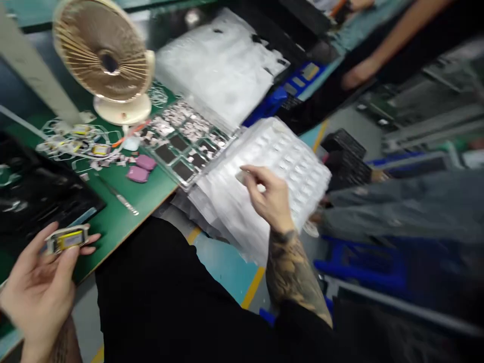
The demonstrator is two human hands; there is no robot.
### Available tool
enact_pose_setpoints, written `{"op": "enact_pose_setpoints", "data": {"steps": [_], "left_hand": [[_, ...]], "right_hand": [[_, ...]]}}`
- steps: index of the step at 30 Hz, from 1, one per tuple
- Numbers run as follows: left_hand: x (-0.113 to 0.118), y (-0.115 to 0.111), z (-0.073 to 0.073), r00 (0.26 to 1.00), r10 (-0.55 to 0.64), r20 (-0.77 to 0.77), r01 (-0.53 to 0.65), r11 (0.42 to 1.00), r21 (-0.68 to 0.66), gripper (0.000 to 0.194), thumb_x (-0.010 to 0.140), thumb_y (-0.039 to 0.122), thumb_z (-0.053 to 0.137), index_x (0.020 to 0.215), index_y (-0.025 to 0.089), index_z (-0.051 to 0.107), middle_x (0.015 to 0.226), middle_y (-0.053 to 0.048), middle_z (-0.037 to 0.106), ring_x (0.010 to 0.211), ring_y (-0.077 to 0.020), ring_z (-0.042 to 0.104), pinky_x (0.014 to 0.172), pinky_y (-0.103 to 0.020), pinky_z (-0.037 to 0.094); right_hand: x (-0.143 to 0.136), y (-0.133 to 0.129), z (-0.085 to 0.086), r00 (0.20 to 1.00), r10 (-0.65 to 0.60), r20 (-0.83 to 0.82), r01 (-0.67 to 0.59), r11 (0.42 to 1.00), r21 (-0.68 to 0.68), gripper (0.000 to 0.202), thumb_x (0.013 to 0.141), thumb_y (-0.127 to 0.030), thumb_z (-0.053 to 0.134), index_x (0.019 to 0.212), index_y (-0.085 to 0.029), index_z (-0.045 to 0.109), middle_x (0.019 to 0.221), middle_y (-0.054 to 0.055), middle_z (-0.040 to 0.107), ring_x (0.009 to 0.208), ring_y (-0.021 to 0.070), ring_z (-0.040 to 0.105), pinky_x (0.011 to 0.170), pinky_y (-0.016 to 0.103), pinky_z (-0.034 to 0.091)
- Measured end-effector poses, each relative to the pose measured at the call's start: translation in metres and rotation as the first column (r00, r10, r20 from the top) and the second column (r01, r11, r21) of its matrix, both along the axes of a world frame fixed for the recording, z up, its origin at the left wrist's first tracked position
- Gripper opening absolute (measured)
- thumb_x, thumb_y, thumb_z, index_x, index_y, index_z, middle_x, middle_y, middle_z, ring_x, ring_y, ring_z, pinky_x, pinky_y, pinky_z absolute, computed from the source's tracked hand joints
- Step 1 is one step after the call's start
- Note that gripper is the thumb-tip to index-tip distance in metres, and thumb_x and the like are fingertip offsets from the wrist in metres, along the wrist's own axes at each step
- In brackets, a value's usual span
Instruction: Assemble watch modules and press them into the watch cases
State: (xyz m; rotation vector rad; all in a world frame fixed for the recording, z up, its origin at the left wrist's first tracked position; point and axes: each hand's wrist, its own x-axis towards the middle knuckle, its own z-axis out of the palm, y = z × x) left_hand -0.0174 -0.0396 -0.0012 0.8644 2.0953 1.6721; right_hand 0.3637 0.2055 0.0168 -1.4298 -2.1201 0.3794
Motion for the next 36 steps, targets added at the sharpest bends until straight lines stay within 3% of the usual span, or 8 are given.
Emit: {"op": "enact_pose_setpoints", "data": {"steps": [7, 12, 14, 17, 22, 26, 32, 36], "left_hand": [[0.006, 0.010, -0.003, 0.932, -0.101, 0.347, 0.030, 0.978, 0.205, 0.046, 0.093, 0.032, 0.092, 0.128, 0.018, 0.065, 0.103, -0.010, 0.088, 0.086, -0.0252, 0.088, 0.070, -0.027, 0.070], [0.006, 0.010, -0.013, 0.884, -0.151, 0.442, 0.023, 0.959, 0.282, 0.045, 0.097, 0.029, 0.088, 0.133, 0.017, 0.063, 0.108, -0.011, 0.087, 0.089, -0.0230, 0.087, 0.076, -0.028, 0.069], [0.007, 0.009, -0.015, 0.876, -0.173, 0.451, 0.029, 0.951, 0.308, 0.045, 0.098, 0.027, 0.085, 0.137, 0.017, 0.064, 0.111, -0.011, 0.086, 0.092, -0.0217, 0.086, 0.079, -0.028, 0.070], [0.007, 0.005, -0.016, 0.878, -0.183, 0.442, 0.035, 0.946, 0.322, 0.045, 0.099, 0.024, 0.084, 0.139, 0.018, 0.064, 0.115, -0.011, 0.086, 0.095, -0.0214, 0.085, 0.085, -0.029, 0.070], [0.004, 0.001, -0.013, 0.887, -0.241, 0.395, 0.081, 0.921, 0.381, 0.043, 0.105, 0.030, 0.078, 0.143, 0.017, 0.063, 0.122, -0.015, 0.084, 0.103, -0.0252, 0.086, 0.093, -0.034, 0.070], [0.002, 0.003, -0.012, 0.870, -0.223, 0.440, 0.024, 0.910, 0.413, 0.030, 0.107, 0.036, 0.077, 0.129, 0.018, 0.067, 0.112, -0.012, 0.086, 0.096, -0.0248, 0.086, 0.086, -0.034, 0.071], [0.002, -0.001, -0.015, 0.919, -0.221, 0.326, 0.107, 0.937, 0.332, 0.035, 0.106, 0.032, 0.077, 0.139, 0.020, 0.078, 0.121, -0.010, 0.086, 0.093, -0.0222, 0.085, 0.088, -0.034, 0.073], [0.005, -0.004, -0.019, 0.988, -0.120, 0.094, 0.092, 0.960, 0.264, 0.027, 0.105, 0.030, 0.078, 0.130, 0.023, 0.086, 0.118, -0.008, 0.088, 0.095, -0.0244, 0.086, 0.096, -0.036, 0.071]], "right_hand": [[-0.153, -0.044, -0.005, 0.657, 0.358, -0.664, -0.429, 0.901, 0.061, 0.026, 0.102, -0.022, 0.075, 0.126, -0.031, 0.077, 0.130, 0.009, 0.070, 0.070, 0.0161, 0.077, 0.059, 0.037, 0.068], [-0.236, -0.083, -0.023, 0.420, 0.569, -0.707, -0.807, 0.591, -0.004, 0.036, 0.105, -0.015, 0.068, 0.137, -0.032, 0.076, 0.143, 0.011, 0.067, 0.084, 0.0191, 0.083, 0.075, 0.041, 0.077], [-0.253, -0.084, -0.025, 0.380, 0.671, -0.637, -0.832, 0.549, 0.082, 0.044, 0.103, -0.014, 0.072, 0.142, -0.034, 0.075, 0.142, 0.011, 0.072, 0.100, 0.0247, 0.084, 0.085, 0.046, 0.077], [-0.270, -0.081, -0.022, 0.377, 0.789, -0.485, -0.825, 0.524, 0.211, 0.047, 0.099, -0.015, 0.078, 0.141, -0.035, 0.076, 0.136, 0.009, 0.080, 0.123, 0.0313, 0.077, 0.103, 0.057, 0.070], [-0.279, -0.083, -0.022, 0.365, 0.825, -0.431, -0.870, 0.467, 0.158, 0.043, 0.100, -0.016, 0.077, 0.138, -0.036, 0.076, 0.139, 0.006, 0.080, 0.129, 0.0305, 0.071, 0.113, 0.060, 0.062], [-0.273, -0.085, -0.023, 0.429, 0.763, -0.484, -0.835, 0.539, 0.109, 0.046, 0.100, -0.025, 0.077, 0.145, -0.033, 0.071, 0.153, 0.011, 0.069, 0.141, 0.0335, 0.067, 0.117, 0.061, 0.060], [-0.272, -0.081, -0.019, 0.458, 0.739, -0.495, -0.849, 0.528, 0.003, 0.012, 0.108, -0.030, 0.067, 0.115, -0.026, 0.076, 0.116, 0.009, 0.079, 0.113, 0.0273, 0.075, 0.102, 0.050, 0.065], [-0.271, -0.083, -0.015, 0.468, 0.727, -0.501, -0.838, 0.545, 0.007, 0.012, 0.109, -0.031, 0.065, 0.108, -0.024, 0.075, 0.108, 0.008, 0.078, 0.104, 0.0262, 0.076, 0.094, 0.046, 0.065]]}}
